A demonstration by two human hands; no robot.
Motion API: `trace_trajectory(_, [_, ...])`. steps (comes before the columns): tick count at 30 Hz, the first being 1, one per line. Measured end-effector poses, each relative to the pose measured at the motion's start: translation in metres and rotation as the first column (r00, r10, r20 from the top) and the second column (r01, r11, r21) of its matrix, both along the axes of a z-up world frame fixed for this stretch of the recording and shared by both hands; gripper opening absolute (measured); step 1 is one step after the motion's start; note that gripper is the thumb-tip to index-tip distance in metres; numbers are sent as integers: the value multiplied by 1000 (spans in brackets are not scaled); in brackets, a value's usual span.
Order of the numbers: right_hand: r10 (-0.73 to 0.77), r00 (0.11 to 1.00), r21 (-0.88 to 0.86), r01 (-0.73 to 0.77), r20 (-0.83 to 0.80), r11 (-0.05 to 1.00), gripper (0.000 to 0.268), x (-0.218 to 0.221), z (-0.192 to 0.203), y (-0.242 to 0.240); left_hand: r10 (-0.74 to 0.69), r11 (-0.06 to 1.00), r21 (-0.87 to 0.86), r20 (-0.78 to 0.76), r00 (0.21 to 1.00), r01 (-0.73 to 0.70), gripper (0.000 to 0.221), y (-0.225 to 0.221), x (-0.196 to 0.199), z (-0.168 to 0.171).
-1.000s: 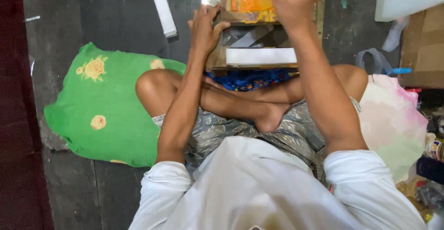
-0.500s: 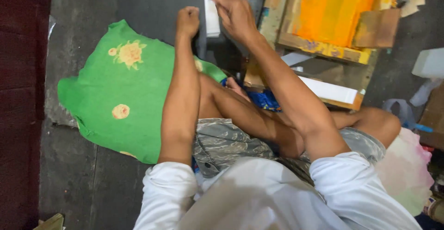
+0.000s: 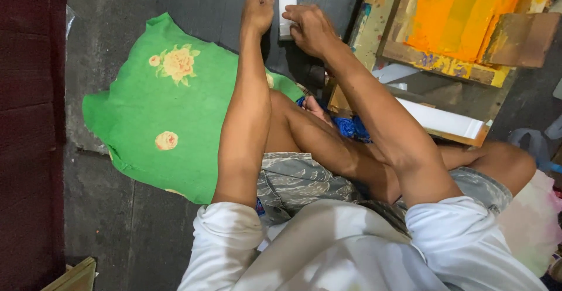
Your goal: Applying orange ink to a screen using a squeegee and handling strips of material on a printing frame while sitting on the floor.
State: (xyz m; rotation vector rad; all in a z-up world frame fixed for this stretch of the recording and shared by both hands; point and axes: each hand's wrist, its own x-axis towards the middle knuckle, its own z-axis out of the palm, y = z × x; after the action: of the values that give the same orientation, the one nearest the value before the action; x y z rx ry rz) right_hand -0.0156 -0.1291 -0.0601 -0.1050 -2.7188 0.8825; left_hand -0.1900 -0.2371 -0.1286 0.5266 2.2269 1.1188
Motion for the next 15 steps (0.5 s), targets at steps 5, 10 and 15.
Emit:
trace_trajectory(5, [21,1000,-30,-21,-14,999,52,12,-3,-2,-30,1000,-8,3,1000,30,37,0,4,2])
trace_trajectory(10, [23,999,62,-21,-39,998,13,6,64,-14,-65,998,-31,-104,992,62,36,5,-8,-20])
trace_trajectory(15, [-138,972,-116,118,-190,986,46,5,75,1,-44,970,211,-340,939,121,33,5,-17,-39])
